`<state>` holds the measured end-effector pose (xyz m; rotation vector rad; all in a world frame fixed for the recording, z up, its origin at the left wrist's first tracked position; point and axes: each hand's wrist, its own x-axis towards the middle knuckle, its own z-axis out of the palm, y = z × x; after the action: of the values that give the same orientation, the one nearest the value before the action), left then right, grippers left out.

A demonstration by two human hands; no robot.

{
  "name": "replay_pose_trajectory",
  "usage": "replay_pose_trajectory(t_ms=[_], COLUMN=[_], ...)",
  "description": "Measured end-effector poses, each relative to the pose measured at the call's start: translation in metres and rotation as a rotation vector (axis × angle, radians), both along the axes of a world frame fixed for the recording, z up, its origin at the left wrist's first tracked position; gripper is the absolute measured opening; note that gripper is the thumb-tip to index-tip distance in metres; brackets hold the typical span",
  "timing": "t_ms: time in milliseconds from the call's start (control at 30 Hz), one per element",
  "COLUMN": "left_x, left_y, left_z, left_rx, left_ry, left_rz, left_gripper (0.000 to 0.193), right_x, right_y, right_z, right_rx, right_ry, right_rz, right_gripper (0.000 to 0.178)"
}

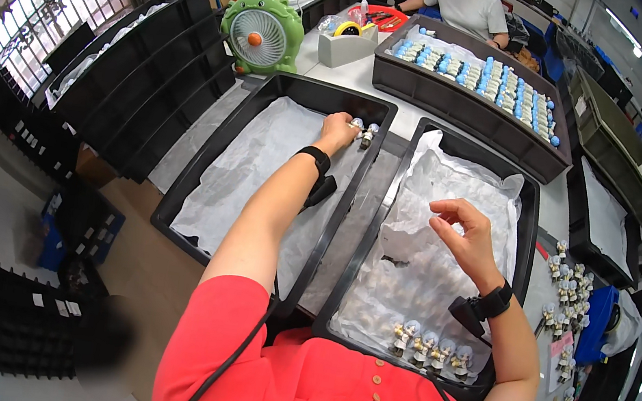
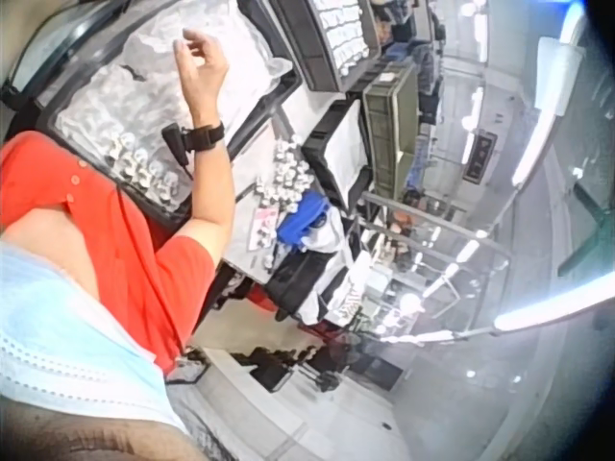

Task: The person picks up small, cylindrical components from a tray and places them into a second tray lined with white paper. The person handles the items one at a time, rotating them in their hands before placing them into the destination tray.

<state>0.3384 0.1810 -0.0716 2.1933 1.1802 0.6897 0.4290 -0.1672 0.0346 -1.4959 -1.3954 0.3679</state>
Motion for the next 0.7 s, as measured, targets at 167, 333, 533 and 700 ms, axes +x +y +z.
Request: replay_pose_trajectory(t_ms=[167, 333, 533, 700], left_x=[-0.010, -0.034, -0.071, -0.084], left_y=[0.019, -0.047, -0.116, -0.185], left_z=[-0.008, 0.076, 0.135, 0.156], left_rx=[0.299, 0.030, -0.305, -0.361], left_ry=[-0.052, -0.076, -0.085, -0.114], left_rz=[-0.081, -0.286, -0.715, -0.892], left_gripper=[0.032, 0.043, 0.037, 0.039], right_x=[0.000, -0.012, -0.027, -0.035], right_y=[0.002, -0.021, -0.039, -0.036], right_z=[-0.002, 0.008, 0.003, 0.000], right_rx=[-0.251, -0.710, -0.750, -0.800], right_ry=[0.057, -0.107, -0.421, -0.428], right_rz=[0.138, 0.542, 0.854, 0.937], right_gripper=[0.015, 0.023, 0.037, 0.038])
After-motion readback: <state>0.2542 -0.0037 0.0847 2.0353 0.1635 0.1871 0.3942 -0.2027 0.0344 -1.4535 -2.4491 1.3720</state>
